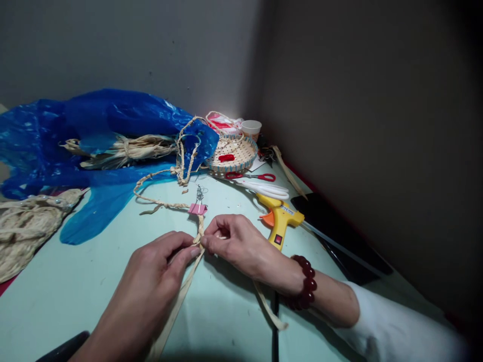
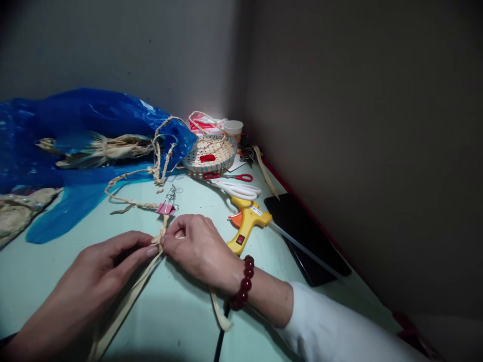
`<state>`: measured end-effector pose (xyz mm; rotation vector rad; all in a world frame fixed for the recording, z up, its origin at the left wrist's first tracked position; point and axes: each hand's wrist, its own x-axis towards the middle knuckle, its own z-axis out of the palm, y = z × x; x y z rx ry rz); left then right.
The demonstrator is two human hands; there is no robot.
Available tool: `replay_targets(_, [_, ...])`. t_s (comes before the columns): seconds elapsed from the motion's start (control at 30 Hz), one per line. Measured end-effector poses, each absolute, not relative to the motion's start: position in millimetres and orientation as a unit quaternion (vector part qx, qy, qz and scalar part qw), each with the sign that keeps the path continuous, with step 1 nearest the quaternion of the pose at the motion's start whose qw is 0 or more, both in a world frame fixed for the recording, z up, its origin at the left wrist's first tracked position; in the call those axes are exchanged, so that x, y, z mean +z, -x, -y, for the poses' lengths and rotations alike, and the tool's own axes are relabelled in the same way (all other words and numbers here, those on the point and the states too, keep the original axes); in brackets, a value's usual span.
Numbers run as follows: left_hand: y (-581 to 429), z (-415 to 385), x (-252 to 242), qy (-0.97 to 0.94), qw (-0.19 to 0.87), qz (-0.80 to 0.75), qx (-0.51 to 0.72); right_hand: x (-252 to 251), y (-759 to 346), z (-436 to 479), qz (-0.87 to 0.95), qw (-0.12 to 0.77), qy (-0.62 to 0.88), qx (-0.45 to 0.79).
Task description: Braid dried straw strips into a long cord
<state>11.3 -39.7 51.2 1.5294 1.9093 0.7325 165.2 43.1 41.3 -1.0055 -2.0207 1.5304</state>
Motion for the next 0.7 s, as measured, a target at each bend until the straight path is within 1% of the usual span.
replay_targets(0.17, [-12, 39, 51, -0.477, 0.390, -0.707, 0.347, 39, -166, -36, 0.784, 0.250, 0.355, 0.444])
replay_targets(0.23, [-17, 41, 52, -0.460, 0.397, -0.707, 0.362, 40, -165, -33, 0.793, 0.269, 0.356, 0.414])
replay_targets(0.27, [-20, 43, 51, -0.466, 0.383, -0.711, 0.361, 41, -164, -31, 0.794, 0.275, 0.356, 0.409])
replay_targets(0.33, [-26, 48, 50, -0.519, 0.301, -0.726, 0.335, 41, -164, -30, 0.787, 0.279, 0.359, 0.417])
replay_targets(0.4, [-31, 54, 44, -0.614, 0.165, -0.712, 0.297, 39, -163, -29, 0.770, 0.280, 0.362, 0.445])
replay_targets(0.47, [-33, 60, 36, -0.707, 0.021, -0.657, 0.261, 35, -162, -30, 0.744, 0.281, 0.361, 0.487])
replay_targets(0.53, [-34, 63, 28, -0.760, -0.092, -0.606, 0.213, 32, -161, -32, 0.715, 0.276, 0.357, 0.534])
replay_targets(0.6, [-36, 65, 25, -0.780, -0.171, -0.583, 0.150, 32, -160, -34, 0.681, 0.269, 0.361, 0.578])
replay_targets(0.7, [-43, 66, 30, -0.778, -0.222, -0.584, 0.068, 36, -159, -35, 0.621, 0.257, 0.359, 0.648])
